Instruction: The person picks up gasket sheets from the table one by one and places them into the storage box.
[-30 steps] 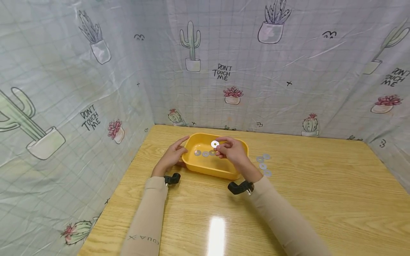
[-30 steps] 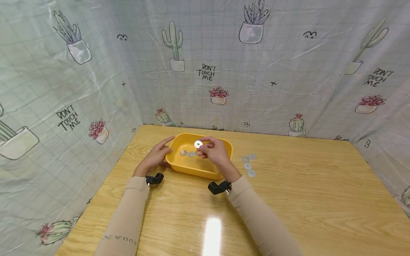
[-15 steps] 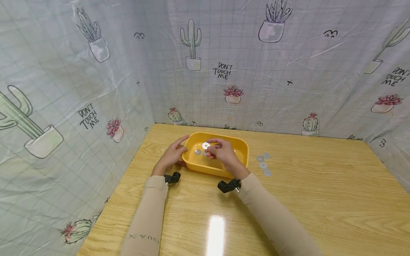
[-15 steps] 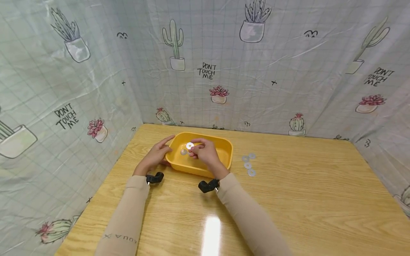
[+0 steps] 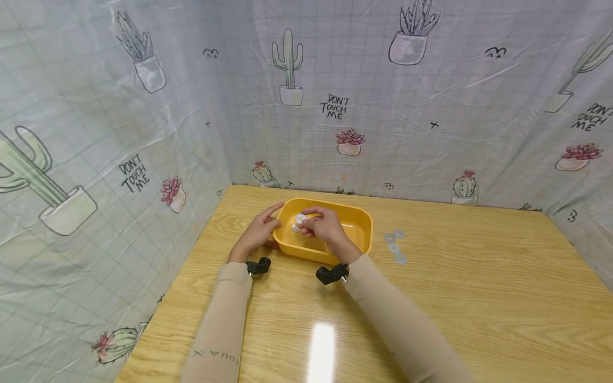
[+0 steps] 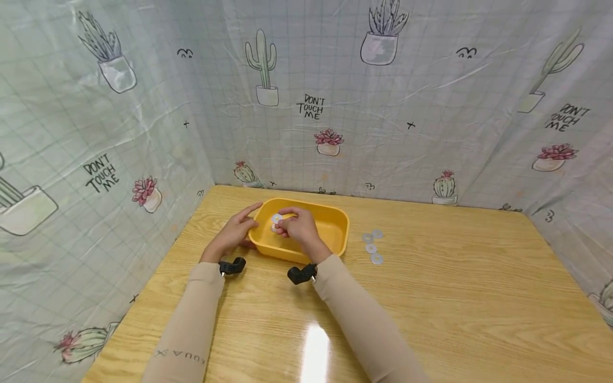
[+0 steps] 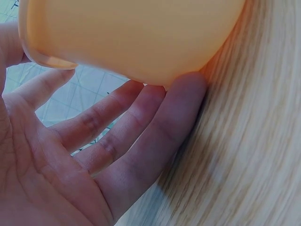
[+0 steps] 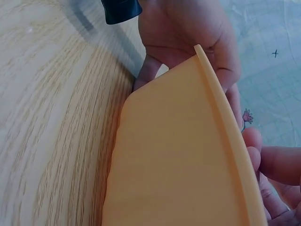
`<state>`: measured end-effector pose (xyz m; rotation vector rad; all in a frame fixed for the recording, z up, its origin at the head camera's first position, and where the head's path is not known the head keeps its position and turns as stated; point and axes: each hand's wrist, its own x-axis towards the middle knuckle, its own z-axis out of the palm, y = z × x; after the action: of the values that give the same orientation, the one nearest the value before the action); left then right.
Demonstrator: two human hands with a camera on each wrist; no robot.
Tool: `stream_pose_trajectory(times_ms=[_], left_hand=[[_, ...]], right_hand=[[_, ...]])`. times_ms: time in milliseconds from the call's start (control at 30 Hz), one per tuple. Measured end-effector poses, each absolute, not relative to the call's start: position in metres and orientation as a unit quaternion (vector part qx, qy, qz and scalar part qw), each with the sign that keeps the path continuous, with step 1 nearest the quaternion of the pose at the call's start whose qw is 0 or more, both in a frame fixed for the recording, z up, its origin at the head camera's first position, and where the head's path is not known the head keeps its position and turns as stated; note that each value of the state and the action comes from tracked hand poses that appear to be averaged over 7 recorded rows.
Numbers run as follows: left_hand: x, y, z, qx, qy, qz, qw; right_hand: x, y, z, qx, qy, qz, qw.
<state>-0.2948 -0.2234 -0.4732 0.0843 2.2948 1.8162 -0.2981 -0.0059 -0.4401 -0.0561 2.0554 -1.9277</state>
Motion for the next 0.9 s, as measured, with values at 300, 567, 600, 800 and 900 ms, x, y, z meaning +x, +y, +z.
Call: stream_pose_trajectory(times_ms=[300, 567, 600, 800, 900], left_hand=[[-0.296, -0.223, -0.475, 0.023, 0.782, 0.613, 0.112], [-0.291, -0.22, -0.458, 0.016, 0.77, 0.624, 0.133], [-0.289, -0.219, -0.455, 0.017, 0.77, 0.624, 0.135], [-0.279, -0.217, -0.442, 0.018, 0.775, 0.618, 0.128], [-0.277, -0.216, -0.441, 0.016, 0.778, 0.615, 0.129]], right_hand=[[-0.305, -0.012, -0.444, 0.002, 0.707, -0.681, 0.191], [-0.308, -0.014, -0.445, 0.021, 0.707, -0.677, 0.203], [-0.309, -0.015, -0.446, 0.021, 0.708, -0.676, 0.206], [-0.311, -0.015, -0.45, 0.016, 0.724, -0.651, 0.225], [-0.312, -0.016, -0.451, 0.014, 0.737, -0.635, 0.23]])
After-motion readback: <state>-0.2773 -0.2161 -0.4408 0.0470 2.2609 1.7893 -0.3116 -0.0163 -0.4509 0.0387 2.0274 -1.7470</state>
